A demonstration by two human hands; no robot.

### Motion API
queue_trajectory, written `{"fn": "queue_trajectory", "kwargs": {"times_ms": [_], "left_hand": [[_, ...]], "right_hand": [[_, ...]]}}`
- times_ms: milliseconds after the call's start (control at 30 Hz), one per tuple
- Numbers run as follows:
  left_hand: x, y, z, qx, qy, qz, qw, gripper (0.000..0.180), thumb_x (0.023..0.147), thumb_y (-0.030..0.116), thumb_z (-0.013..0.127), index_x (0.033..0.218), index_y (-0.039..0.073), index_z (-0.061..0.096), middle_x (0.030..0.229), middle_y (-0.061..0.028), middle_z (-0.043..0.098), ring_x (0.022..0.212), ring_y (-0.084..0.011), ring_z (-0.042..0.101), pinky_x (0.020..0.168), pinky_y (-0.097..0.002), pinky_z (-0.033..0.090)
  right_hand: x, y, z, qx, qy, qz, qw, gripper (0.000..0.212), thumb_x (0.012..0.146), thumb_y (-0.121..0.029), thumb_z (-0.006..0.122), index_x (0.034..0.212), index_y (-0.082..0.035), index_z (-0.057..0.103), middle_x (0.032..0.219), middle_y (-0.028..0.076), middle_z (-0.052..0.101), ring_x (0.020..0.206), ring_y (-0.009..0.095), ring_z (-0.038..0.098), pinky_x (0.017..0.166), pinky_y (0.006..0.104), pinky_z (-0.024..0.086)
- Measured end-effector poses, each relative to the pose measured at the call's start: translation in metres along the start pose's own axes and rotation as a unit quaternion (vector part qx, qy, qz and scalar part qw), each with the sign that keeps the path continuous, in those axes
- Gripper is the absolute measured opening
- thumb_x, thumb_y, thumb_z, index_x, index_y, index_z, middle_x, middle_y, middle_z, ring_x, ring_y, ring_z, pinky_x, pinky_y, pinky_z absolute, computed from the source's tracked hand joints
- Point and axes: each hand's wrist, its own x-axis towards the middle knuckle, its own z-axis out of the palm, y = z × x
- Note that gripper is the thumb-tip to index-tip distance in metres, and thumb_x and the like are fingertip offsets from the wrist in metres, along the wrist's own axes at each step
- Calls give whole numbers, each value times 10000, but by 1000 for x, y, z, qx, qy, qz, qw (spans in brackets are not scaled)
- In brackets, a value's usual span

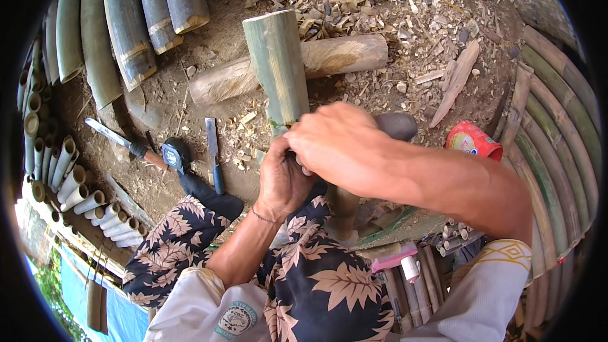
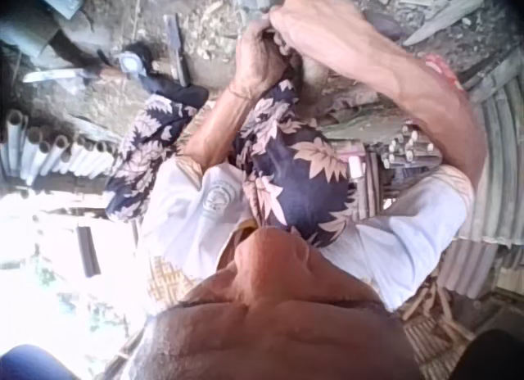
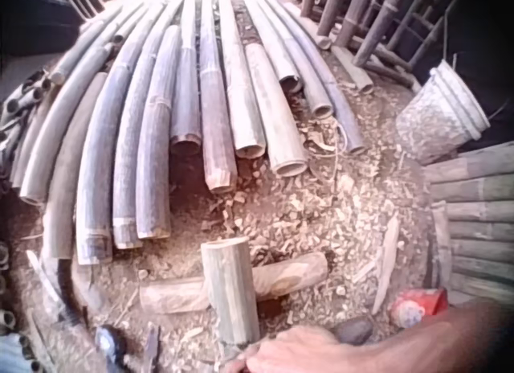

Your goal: The person uses a knife and a curved blade to carve and hollow out a hole in a bamboo segment and then inserts a long bamboo pole into it to check the fit.

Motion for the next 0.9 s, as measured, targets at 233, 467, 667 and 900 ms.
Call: {"fn": "queue_trajectory", "kwargs": {"times_ms": [233,467,667,900], "left_hand": [[-2,0,-3,-130,-76,5,989,303,1008,359,474,1110,114,620,1112,-46,696,1053,-188,647,942,-394,489],[-3,-52,-21,-49,-20,-88,995,306,1011,323,512,1062,44,624,913,-75,671,858,-204,639,840,-377,510],[-7,-19,-25,348,130,-65,926,342,954,204,486,865,-78,658,701,-144,680,533,-194,635,483,-295,505],[15,48,-33,767,50,-83,634,504,901,284,462,637,-118,615,635,-276,639,680,-383,696,680,-444,562]], "right_hand": [[46,-8,-17,-190,-63,-94,975,127,756,-153,665,661,-83,713,744,119,723,667,224,720,568,350,559],[-33,52,57,-60,6,-59,996,190,736,-177,682,901,-84,671,731,85,697,643,263,701,515,387,545],[-42,9,150,235,190,117,946,238,751,-183,719,962,-104,640,744,98,688,620,277,679,545,412,557],[10,-62,196,466,263,245,808,264,788,-106,688,970,-27,514,730,157,628,698,367,657,640,447,512]]}}
